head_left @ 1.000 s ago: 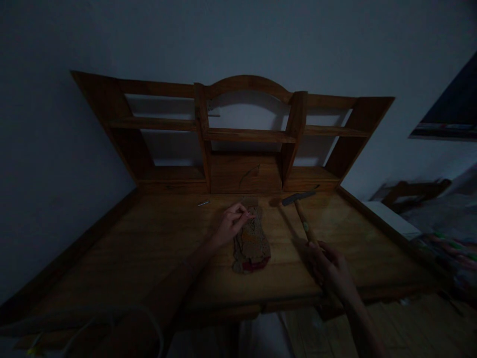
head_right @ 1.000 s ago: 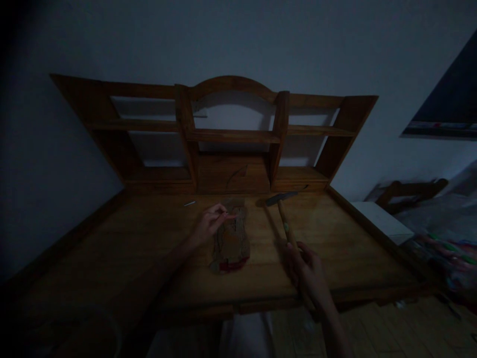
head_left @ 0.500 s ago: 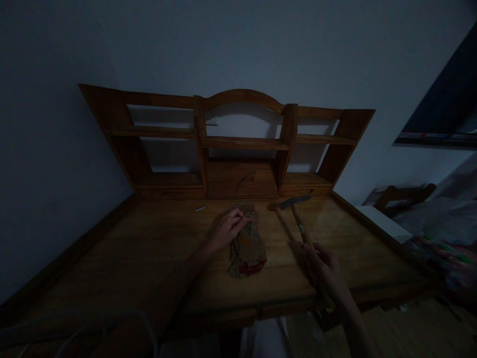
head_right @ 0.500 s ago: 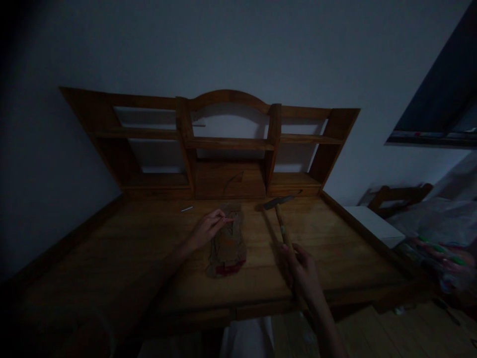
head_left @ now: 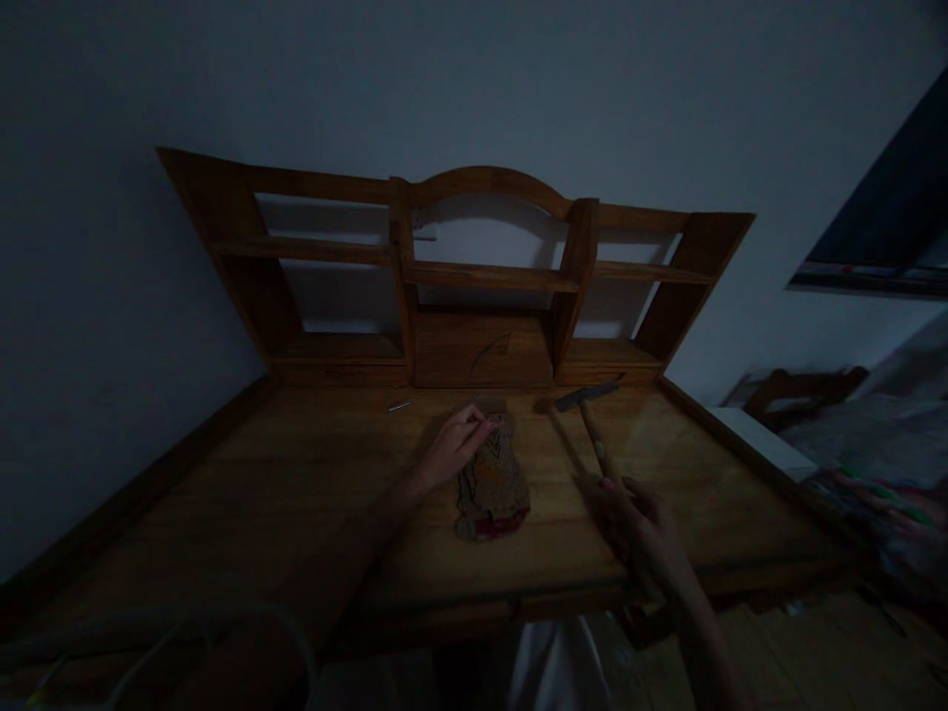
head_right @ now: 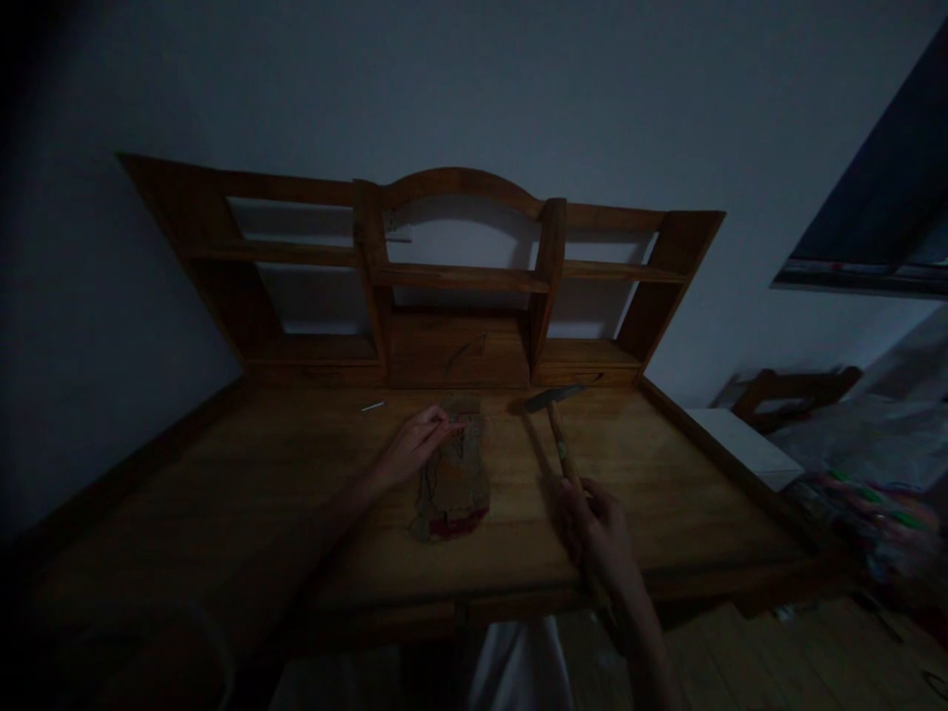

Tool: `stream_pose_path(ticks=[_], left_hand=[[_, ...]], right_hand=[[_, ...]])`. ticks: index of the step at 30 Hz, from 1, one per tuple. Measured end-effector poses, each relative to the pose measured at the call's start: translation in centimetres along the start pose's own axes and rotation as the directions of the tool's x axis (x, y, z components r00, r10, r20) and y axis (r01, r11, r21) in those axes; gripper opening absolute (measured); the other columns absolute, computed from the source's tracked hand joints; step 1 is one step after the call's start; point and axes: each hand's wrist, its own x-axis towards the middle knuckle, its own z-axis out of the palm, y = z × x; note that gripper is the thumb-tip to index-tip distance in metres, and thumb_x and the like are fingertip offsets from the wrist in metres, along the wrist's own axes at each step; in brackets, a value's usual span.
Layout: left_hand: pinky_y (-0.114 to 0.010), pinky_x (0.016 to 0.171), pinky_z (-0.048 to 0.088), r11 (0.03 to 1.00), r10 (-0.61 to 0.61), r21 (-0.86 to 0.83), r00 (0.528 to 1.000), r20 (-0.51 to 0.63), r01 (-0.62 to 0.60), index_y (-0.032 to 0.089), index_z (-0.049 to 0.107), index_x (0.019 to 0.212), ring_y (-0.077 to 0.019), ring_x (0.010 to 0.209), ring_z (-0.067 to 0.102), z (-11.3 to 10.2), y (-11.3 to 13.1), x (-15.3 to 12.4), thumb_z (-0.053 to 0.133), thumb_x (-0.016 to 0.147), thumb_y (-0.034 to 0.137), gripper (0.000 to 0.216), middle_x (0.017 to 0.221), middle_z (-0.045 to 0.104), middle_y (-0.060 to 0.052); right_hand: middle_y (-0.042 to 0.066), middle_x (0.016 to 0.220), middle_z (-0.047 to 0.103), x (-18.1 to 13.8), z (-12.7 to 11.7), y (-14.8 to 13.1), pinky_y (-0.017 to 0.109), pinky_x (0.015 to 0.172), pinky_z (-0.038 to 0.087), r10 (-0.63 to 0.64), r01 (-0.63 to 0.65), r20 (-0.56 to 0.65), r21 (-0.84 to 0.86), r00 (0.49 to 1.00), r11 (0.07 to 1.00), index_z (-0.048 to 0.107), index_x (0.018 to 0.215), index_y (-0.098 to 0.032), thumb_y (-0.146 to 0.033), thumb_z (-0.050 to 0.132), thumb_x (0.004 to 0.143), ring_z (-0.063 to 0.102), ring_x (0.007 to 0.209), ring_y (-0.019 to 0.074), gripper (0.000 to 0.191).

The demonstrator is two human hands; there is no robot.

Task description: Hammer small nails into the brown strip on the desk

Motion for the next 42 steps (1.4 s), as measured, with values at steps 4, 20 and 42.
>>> stream_pose_path(ticks=[4,20,42], left_hand=[[-0.027,0.084,0.045,0.999,0.031,-0.023,1.0,0.008,-0.03,0.018,0.071,0.095,-0.016,0.089,0.055,0.0,0.5,-0.1,0.035,0.096,0.042,0.044,0.093,0.051,-0.005],[-0.026,0.084,0.044,0.996,-0.041,-0.08,0.998,0.037,0.044,0.018,0.069,0.096,-0.0154,0.09,0.056,0.2,0.0,0.0,0.034,0.096,0.044,0.043,0.095,0.055,-0.005],[-0.03,0.088,0.044,0.998,0.033,-0.061,0.999,-0.004,-0.034,0.017,0.07,0.086,-0.0177,0.096,0.054,0.0,0.3,0.0,0.034,0.096,0.042,0.046,0.098,0.051,-0.006]], right_hand=[[-0.005,0.054,0.046,0.0,0.0,-0.1,0.016,0.03,0.03,-0.01,0.008,-0.034,-0.044,0.999,0.999,0.06,0.092,-0.018,-0.055,0.058,0.083,0.038,0.036,0.0065,0.039],[-0.006,0.058,0.045,0.3,-0.2,0.6,0.016,0.031,0.03,0.005,-0.005,0.011,0.004,1.0,1.0,0.059,0.091,-0.02,-0.055,0.057,0.083,0.037,0.038,0.0059,0.036],[-0.006,0.054,0.047,0.1,-0.1,-0.6,0.017,0.03,0.031,0.005,-0.005,0.006,-0.037,1.0,0.999,0.059,0.087,-0.019,-0.056,0.058,0.081,0.04,0.036,0.007,0.037]])
